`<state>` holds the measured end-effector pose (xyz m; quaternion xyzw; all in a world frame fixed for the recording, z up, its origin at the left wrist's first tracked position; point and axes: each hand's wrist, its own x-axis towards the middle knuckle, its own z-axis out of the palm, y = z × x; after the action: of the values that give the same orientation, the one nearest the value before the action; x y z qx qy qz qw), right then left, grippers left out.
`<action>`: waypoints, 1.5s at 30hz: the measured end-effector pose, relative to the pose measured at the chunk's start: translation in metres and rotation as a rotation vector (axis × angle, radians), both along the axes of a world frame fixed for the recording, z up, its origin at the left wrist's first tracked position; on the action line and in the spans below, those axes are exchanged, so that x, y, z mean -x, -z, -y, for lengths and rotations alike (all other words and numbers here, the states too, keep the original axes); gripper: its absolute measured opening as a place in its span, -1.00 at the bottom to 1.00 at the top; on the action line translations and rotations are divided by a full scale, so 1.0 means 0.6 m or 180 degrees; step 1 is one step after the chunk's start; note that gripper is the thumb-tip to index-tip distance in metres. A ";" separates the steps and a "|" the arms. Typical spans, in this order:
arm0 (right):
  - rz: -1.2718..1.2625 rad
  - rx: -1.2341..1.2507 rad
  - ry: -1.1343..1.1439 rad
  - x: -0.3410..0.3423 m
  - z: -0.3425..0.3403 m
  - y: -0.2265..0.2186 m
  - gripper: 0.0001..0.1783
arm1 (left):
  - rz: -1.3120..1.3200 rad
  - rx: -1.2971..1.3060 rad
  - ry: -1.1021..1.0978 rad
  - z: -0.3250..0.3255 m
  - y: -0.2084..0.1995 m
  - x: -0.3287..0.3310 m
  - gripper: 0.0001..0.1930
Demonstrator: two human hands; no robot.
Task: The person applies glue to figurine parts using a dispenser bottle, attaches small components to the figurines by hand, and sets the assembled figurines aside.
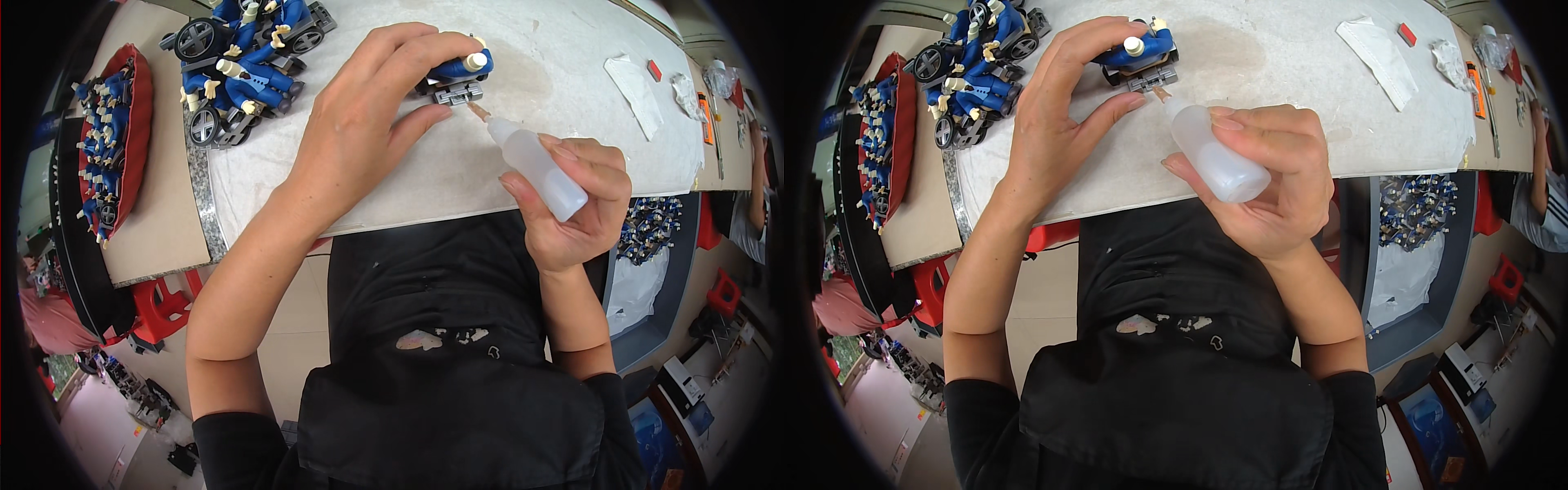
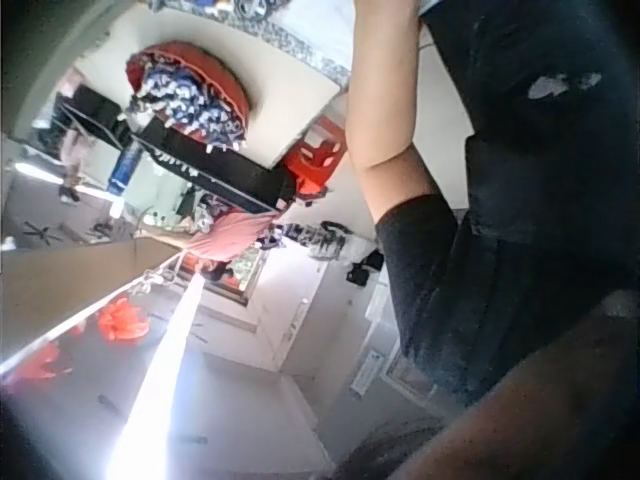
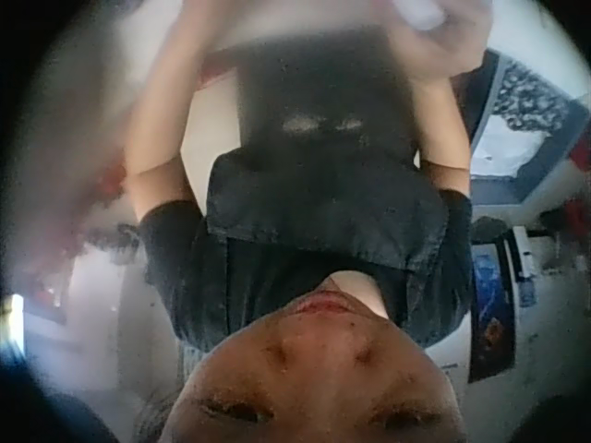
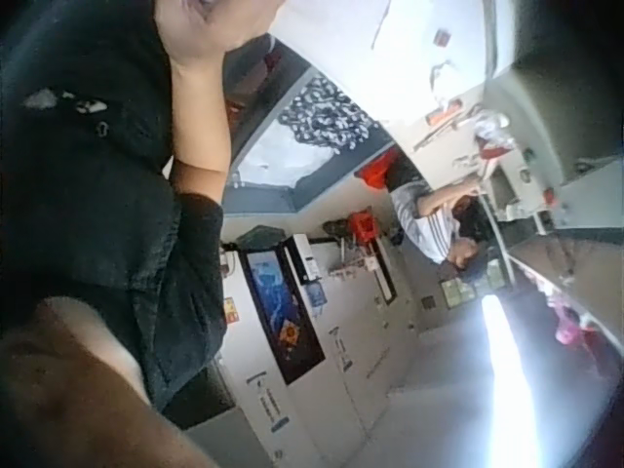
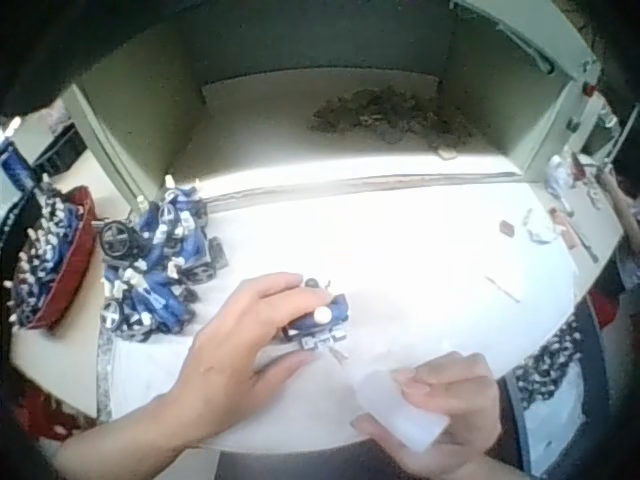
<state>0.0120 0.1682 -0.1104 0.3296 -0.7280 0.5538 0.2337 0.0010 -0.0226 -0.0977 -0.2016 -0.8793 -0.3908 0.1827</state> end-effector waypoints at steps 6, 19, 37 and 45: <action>-0.0004 0.0005 0.0010 -0.001 -0.002 -0.001 -0.51 | -0.0026 -0.0011 0.0003 0.000 -0.001 -0.001 -0.46; -0.0170 0.0110 0.0029 0.007 -0.003 0.003 -0.46 | -0.0234 0.0028 -0.0076 0.000 0.004 0.004 -0.47; -0.0187 0.0103 -0.0028 0.005 -0.010 0.005 -0.45 | -0.0062 0.0089 -0.0004 0.001 -0.002 -0.001 -0.46; -0.0159 0.0186 -0.0069 0.006 -0.005 0.006 -0.45 | -0.0290 -0.0020 -0.0082 -0.002 0.005 0.004 -0.46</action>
<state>0.0081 0.1715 -0.1137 0.3442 -0.7018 0.5690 0.2553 -0.0014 -0.0217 -0.1006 -0.2072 -0.8714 -0.3816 0.2282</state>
